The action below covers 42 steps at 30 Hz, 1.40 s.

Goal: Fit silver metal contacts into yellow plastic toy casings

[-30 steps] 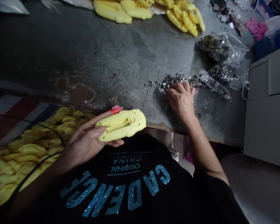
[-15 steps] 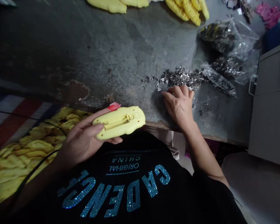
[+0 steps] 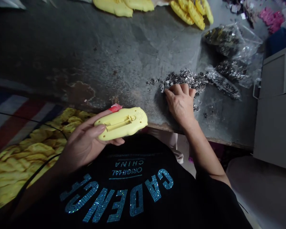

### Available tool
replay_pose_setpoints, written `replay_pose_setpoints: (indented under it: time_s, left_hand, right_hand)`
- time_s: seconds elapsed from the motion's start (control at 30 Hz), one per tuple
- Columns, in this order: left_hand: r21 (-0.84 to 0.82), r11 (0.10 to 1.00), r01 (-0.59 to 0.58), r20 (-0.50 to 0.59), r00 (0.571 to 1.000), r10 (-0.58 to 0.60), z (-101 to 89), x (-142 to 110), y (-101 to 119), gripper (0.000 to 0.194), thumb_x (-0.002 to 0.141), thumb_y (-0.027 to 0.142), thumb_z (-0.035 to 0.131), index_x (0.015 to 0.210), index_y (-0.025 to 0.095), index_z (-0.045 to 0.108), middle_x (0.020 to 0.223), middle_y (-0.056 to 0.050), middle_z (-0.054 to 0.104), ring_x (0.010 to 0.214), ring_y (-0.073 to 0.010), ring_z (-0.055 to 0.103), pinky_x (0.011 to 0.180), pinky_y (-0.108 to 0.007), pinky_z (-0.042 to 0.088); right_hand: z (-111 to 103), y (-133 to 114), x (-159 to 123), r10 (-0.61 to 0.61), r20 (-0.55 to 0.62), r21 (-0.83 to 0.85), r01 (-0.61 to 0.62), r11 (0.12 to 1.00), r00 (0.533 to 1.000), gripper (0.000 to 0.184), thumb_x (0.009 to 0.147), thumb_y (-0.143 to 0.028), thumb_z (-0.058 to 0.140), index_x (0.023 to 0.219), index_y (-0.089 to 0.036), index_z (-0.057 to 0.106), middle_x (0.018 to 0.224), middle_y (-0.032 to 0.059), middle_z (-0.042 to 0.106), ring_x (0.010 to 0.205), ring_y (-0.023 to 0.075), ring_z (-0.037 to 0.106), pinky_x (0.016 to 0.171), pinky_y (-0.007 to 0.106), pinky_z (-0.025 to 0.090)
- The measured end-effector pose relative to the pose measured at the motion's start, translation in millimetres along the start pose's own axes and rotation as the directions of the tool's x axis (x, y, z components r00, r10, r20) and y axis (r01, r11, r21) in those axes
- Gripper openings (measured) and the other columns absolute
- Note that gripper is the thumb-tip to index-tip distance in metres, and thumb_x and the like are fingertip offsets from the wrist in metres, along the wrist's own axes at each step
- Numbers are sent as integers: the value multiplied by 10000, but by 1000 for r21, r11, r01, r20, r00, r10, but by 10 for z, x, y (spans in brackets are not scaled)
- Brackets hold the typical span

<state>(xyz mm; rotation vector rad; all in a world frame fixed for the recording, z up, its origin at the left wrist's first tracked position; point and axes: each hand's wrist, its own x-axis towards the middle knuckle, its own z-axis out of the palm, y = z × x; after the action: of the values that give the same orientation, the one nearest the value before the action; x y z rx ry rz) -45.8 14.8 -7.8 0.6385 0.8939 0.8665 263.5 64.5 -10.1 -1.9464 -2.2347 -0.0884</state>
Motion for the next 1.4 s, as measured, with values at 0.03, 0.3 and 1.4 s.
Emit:
replay_pose_setpoints:
  time_s: [0.03,0.3,1.4]
  left_hand:
    - [4,1000,-4,2,1000,4,0,0,-2,466,976,338,768,1441,314,780,1718,-71,564,936,-248,846,689,-293,742]
    - [3,1000,-17,-42,999,17,2,-4,-3,450,977,336,772,1426,315,788,1680,-71,607,943,-256,844,681,-308,744]
    - [-19,998,-67,-37,997,66,-51,31,-56,439,982,323,763,1420,331,793,1733,-67,545,926,-235,828,660,-297,734]
  right_hand:
    - [14,-9,8,-11,0,-2,11,1000,1000,286,1127,-314,533,1240,-312,795,1279,111,734,1207,361,552,1000,579,394]
    - [72,5,-44,-34,-37,2,34,999,999,309,1135,-340,532,1333,-342,769,1325,95,745,1229,350,558,1000,564,401]
    - [-7,185,528,-97,157,102,82,991,983,111,973,-303,688,986,-235,775,1075,126,752,1132,378,578,941,526,384]
